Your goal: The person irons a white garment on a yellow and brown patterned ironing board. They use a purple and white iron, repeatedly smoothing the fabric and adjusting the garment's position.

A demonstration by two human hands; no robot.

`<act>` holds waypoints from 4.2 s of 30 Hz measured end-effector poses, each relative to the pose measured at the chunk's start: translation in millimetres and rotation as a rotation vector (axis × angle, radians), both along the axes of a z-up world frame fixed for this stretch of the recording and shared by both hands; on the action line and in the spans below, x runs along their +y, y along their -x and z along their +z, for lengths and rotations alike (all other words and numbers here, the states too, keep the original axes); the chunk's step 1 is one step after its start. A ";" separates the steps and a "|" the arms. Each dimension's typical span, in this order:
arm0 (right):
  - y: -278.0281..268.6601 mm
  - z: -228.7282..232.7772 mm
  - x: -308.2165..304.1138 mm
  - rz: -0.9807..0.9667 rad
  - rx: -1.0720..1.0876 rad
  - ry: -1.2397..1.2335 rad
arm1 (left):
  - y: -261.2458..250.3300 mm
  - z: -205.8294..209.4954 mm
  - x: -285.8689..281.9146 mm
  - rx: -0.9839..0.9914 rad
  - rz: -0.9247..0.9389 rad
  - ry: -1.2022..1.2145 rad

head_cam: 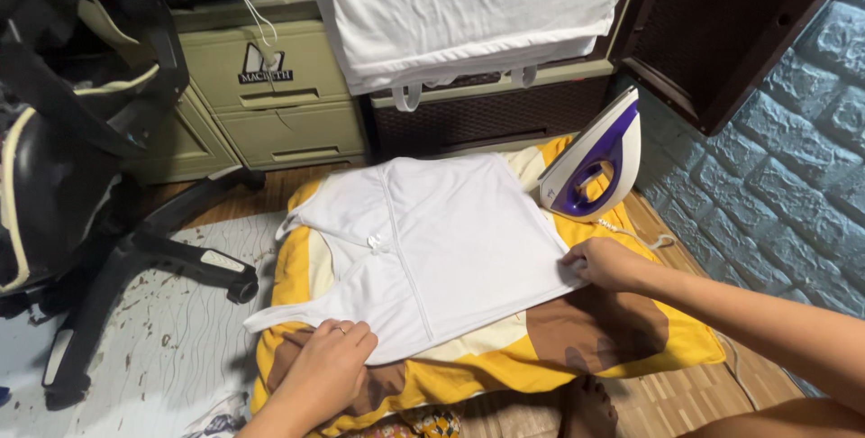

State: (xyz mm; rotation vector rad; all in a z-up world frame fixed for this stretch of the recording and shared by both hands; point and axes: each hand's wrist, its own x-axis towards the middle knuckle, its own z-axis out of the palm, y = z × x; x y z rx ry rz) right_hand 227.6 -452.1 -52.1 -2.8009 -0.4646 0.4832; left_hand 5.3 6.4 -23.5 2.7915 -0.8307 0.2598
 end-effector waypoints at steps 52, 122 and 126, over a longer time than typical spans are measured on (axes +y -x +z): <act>-11.1 82.7 183.1 0.389 -0.373 0.284 | -1.8 14.5 -5.9 0.608 0.721 -0.289; 35.7 83.0 338.1 0.810 -0.275 0.237 | -48.0 -43.6 101.6 0.389 0.953 0.364; 17.7 91.0 330.8 0.775 -0.237 0.281 | -47.0 -43.5 104.7 0.390 0.930 0.386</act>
